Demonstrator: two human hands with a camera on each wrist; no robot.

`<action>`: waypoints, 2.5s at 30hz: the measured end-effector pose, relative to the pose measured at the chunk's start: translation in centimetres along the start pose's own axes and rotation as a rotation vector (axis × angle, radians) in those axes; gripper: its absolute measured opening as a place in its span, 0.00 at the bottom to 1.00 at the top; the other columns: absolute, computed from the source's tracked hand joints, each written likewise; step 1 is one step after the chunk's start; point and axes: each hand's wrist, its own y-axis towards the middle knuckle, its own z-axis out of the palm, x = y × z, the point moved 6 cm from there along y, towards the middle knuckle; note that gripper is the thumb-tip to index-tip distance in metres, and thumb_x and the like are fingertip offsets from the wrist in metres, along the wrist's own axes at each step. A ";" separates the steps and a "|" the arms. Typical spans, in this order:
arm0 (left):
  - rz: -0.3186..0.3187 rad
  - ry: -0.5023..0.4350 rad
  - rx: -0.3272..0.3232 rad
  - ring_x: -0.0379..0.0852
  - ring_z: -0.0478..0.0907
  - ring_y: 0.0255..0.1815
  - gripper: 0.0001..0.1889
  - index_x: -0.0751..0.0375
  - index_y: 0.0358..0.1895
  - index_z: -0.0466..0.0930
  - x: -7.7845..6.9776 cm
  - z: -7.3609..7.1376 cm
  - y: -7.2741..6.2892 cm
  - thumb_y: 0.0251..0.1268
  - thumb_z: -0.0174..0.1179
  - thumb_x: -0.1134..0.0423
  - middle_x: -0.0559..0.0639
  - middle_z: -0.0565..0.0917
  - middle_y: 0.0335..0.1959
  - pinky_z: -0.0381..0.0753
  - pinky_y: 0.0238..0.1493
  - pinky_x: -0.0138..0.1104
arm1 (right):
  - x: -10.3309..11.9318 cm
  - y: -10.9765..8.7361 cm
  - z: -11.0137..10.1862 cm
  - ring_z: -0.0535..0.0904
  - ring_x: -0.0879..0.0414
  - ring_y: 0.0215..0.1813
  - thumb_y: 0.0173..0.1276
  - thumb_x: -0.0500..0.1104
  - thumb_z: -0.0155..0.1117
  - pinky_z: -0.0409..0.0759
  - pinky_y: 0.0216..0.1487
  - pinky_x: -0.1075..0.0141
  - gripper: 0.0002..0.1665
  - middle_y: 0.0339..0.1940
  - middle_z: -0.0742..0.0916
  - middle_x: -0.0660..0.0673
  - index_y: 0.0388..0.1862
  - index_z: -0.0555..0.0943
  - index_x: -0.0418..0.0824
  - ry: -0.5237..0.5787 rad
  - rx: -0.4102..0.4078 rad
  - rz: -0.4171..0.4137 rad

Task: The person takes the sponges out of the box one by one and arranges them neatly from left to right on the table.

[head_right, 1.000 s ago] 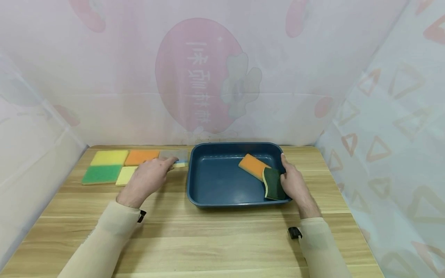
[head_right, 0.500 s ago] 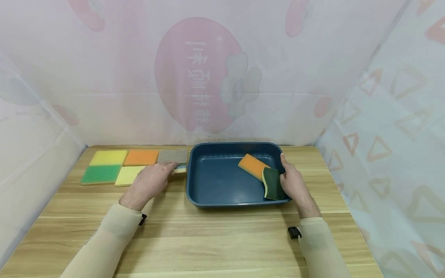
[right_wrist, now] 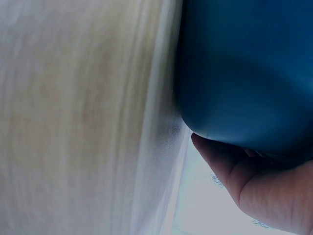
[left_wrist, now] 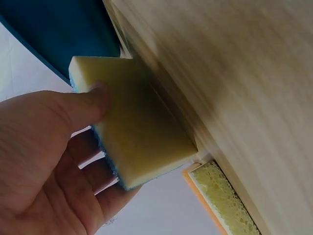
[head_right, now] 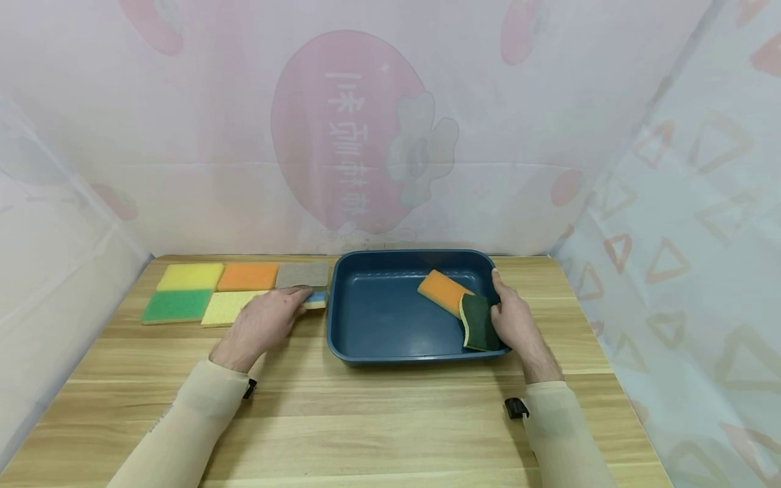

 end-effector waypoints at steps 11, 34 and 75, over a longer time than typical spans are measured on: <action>-0.011 -0.015 0.037 0.65 0.96 0.59 0.21 0.65 0.65 0.92 0.3 0.5 0.0 0.73 0.83 0.66 0.60 0.96 0.62 1.00 0.54 0.57 | 0.0 0.0 0.0 0.66 0.49 0.28 0.87 0.30 0.50 0.70 0.39 0.56 0.48 0.93 0.65 0.17 1.00 0.48 0.36 0.008 -0.002 -0.004; 0.013 0.003 0.016 0.63 0.94 0.64 0.24 0.65 0.68 0.91 -1.3 -1.3 1.0 0.71 0.84 0.70 0.61 0.95 0.65 0.98 0.64 0.52 | -0.1 0.2 0.2 0.80 0.33 0.43 0.86 0.29 0.51 0.74 0.43 0.53 0.48 0.92 0.65 0.18 1.00 0.49 0.36 -0.001 -0.015 -0.005; 0.247 0.087 0.098 0.46 0.93 0.64 0.17 0.45 0.74 0.91 -19.5 0.3 6.5 0.93 0.66 0.60 0.45 0.93 0.70 0.98 0.58 0.36 | -0.1 0.4 0.2 0.68 0.49 0.31 0.86 0.29 0.51 0.72 0.39 0.56 0.49 0.91 0.67 0.15 1.00 0.48 0.36 0.010 -0.003 0.000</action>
